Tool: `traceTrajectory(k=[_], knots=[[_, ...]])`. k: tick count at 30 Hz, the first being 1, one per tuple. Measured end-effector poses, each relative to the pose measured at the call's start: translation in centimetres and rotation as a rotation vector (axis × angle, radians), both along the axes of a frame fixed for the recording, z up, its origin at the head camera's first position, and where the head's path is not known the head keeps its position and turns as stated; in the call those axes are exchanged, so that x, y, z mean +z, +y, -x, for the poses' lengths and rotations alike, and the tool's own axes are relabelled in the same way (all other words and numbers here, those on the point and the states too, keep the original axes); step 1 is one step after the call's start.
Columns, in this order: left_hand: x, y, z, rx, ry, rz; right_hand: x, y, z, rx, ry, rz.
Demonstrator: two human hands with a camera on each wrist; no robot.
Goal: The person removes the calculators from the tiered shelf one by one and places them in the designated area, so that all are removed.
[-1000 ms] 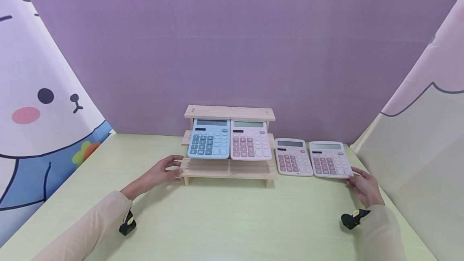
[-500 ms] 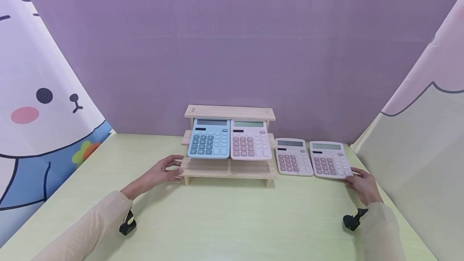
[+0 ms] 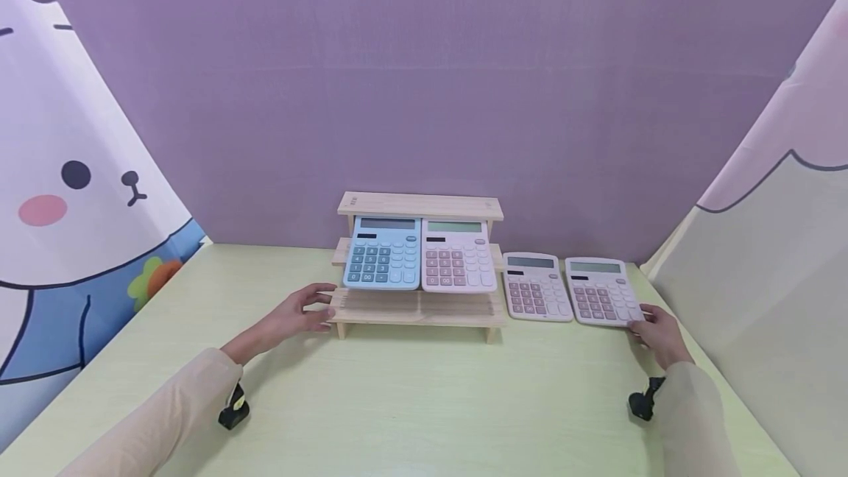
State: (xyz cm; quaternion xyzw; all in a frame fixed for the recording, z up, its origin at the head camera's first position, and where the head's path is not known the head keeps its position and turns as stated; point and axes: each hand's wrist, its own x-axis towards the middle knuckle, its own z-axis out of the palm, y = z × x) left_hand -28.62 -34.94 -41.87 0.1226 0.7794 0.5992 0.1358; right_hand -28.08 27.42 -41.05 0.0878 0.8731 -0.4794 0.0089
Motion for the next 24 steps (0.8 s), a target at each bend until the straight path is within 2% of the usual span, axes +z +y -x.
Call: traceTrajectory(k=[5,12,20,24], knots=[[0.02,-0.05,-0.02,-0.006,-0.003,-0.002,0.04,-0.09,0.18,0.001,0.017,-0.068],[0.12,-0.05,-0.14,-0.009,-0.005,-0.003,0.04,-0.22,0.42,0.002,0.027,-0.096],[0.62,-0.05,-0.51,-0.02,0.02,-0.005,0.45,-0.32,0.56,-0.016,-0.063,-0.115],[0.72,-0.05,-0.62,-0.021,0.015,-0.004,0.61,-0.33,0.52,-0.016,-0.079,-0.116]])
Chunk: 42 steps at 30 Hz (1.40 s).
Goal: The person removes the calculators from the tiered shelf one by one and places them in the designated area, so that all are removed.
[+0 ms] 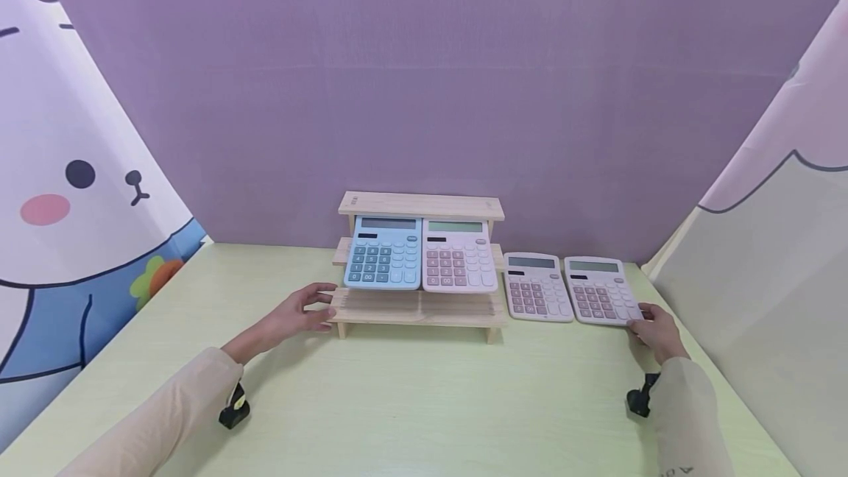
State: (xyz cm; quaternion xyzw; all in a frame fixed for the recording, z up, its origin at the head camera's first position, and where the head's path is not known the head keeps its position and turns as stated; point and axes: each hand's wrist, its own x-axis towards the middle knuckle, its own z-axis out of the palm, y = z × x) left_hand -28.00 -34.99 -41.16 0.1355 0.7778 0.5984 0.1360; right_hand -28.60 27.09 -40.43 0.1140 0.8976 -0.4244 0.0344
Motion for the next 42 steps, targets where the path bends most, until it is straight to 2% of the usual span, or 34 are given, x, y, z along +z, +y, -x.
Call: traceTrajectory(k=[12,23,31,42], knots=[[-0.4,0.0,0.2,-0.006,0.005,0.001,-0.3,0.3,-0.2,-0.006,0.002,-0.01],[-0.5,0.1,0.2,0.014,-0.007,-0.011,-0.6,0.3,0.1,-0.034,-0.007,0.002],[-0.6,0.0,0.3,0.014,-0.01,-0.009,0.1,-0.1,-0.4,-0.005,-0.012,0.0],[-0.5,0.0,0.3,0.018,-0.01,-0.012,0.7,-0.7,-1.2,0.026,0.115,-0.011]])
